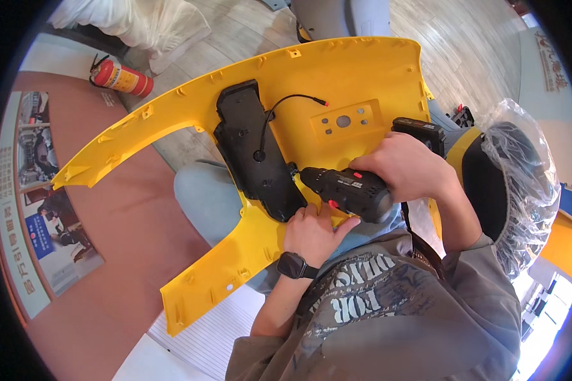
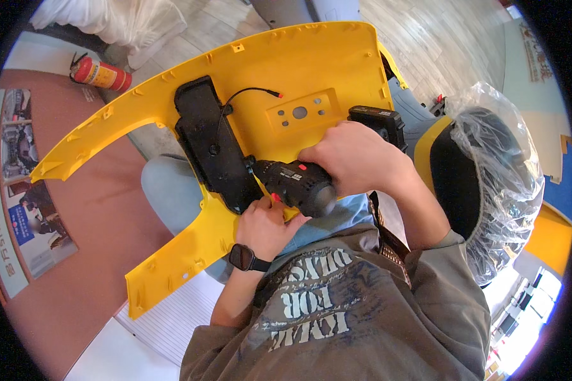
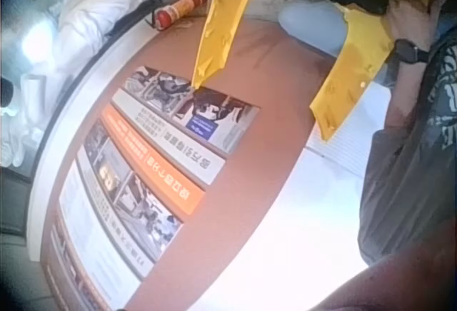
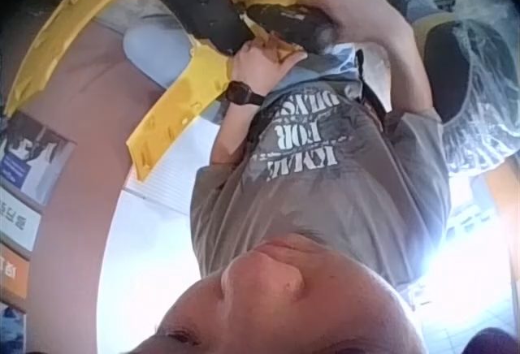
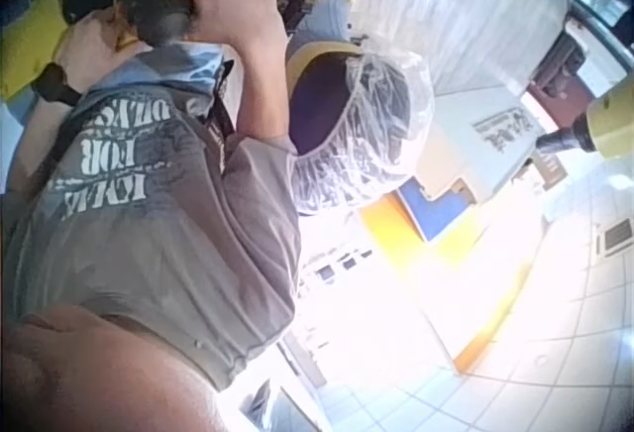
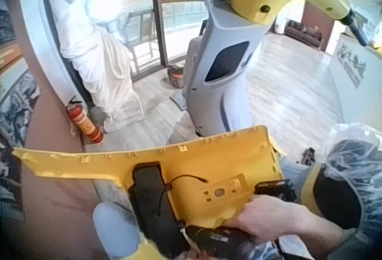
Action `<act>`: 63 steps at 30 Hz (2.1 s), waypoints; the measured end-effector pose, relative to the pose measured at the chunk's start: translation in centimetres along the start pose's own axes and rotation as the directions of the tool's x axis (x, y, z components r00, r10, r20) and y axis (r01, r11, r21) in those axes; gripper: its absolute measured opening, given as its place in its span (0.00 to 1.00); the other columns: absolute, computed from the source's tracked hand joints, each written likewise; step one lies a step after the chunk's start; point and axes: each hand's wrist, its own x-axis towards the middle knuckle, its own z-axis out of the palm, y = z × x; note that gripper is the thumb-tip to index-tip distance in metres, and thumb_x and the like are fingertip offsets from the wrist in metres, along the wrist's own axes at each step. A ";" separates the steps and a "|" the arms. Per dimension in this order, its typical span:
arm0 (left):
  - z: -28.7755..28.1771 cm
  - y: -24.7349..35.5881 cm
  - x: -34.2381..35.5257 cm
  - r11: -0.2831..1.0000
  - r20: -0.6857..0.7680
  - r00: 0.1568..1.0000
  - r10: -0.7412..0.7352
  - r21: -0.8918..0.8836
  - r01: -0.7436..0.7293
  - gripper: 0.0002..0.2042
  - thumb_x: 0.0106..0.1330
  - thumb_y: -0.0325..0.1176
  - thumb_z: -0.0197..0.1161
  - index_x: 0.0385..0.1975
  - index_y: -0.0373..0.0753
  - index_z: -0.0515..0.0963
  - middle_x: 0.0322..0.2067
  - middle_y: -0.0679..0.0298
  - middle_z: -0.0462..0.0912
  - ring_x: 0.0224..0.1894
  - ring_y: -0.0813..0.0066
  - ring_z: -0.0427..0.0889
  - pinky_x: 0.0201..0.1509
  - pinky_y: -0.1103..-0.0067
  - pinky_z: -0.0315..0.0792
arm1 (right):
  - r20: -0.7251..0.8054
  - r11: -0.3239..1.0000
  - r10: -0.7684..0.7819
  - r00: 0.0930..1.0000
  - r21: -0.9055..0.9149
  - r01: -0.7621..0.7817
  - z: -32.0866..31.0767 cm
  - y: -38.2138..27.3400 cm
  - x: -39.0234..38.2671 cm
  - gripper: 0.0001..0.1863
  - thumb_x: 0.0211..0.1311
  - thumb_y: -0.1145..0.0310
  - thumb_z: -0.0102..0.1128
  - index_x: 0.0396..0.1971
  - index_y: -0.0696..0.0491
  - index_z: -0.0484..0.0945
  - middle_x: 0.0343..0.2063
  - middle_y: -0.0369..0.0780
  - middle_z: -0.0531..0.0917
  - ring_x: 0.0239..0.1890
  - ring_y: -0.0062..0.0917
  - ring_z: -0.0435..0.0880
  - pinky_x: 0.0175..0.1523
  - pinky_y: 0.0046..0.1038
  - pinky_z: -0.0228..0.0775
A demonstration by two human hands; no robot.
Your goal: The recorder uses a cordless power drill and screws to attach a black component onto the interior side of a yellow motorcycle fairing panel, then prepares to attach the panel to the motorcycle.
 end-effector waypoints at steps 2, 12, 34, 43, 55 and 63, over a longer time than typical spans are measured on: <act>0.1 0.0 0.0 1.000 -0.006 1.000 -0.008 -0.019 0.008 0.30 0.61 0.63 0.65 0.30 0.35 0.82 0.24 0.54 0.80 0.31 0.54 0.83 0.35 0.64 0.79 | 0.027 0.999 0.024 0.999 -0.024 -0.024 0.4 -0.1 0.3 0.15 0.39 0.66 0.68 0.33 0.48 0.84 0.22 0.44 0.84 0.33 0.44 0.86 0.39 0.43 0.77; 0.4 0.1 -0.1 0.999 0.004 1.000 -0.023 -0.034 0.023 0.24 0.55 0.56 0.73 0.30 0.36 0.83 0.28 0.55 0.79 0.33 0.55 0.83 0.37 0.64 0.79 | 0.107 0.988 0.061 0.992 -0.147 -0.045 1.5 -0.6 1.8 0.20 0.37 0.65 0.69 0.37 0.46 0.85 0.21 0.41 0.84 0.30 0.42 0.86 0.40 0.39 0.74; 0.0 0.2 0.2 0.999 0.011 1.000 -0.029 -0.020 0.029 0.25 0.56 0.61 0.72 0.36 0.44 0.87 0.34 0.52 0.86 0.34 0.50 0.85 0.36 0.62 0.82 | 0.095 0.983 0.021 0.995 -0.185 -0.003 2.3 -0.6 2.8 0.14 0.40 0.64 0.68 0.32 0.49 0.84 0.17 0.40 0.82 0.27 0.39 0.85 0.39 0.36 0.71; 0.2 0.3 0.1 0.999 0.028 0.999 -0.035 0.017 0.034 0.26 0.56 0.63 0.71 0.37 0.43 0.86 0.32 0.52 0.85 0.32 0.51 0.85 0.34 0.64 0.81 | 0.096 0.982 0.015 0.995 -0.190 0.003 2.5 -0.4 2.9 0.14 0.39 0.64 0.69 0.31 0.49 0.84 0.17 0.40 0.81 0.26 0.39 0.84 0.39 0.35 0.70; 0.1 0.3 -0.1 0.999 0.026 0.999 -0.031 -0.033 0.031 0.27 0.59 0.59 0.69 0.33 0.35 0.81 0.29 0.56 0.79 0.33 0.57 0.82 0.36 0.66 0.79 | 0.119 0.974 0.011 0.993 -0.226 0.016 2.1 -0.7 3.3 0.11 0.41 0.63 0.70 0.28 0.49 0.84 0.18 0.42 0.83 0.26 0.40 0.86 0.40 0.36 0.75; 0.3 0.2 0.1 0.998 0.041 0.998 -0.050 -0.025 0.051 0.28 0.56 0.62 0.71 0.39 0.41 0.85 0.34 0.52 0.83 0.33 0.51 0.84 0.34 0.63 0.81 | 0.088 0.981 -0.006 0.996 -0.191 0.023 2.2 -0.7 3.4 0.11 0.42 0.63 0.70 0.27 0.50 0.83 0.17 0.42 0.83 0.25 0.40 0.86 0.39 0.37 0.75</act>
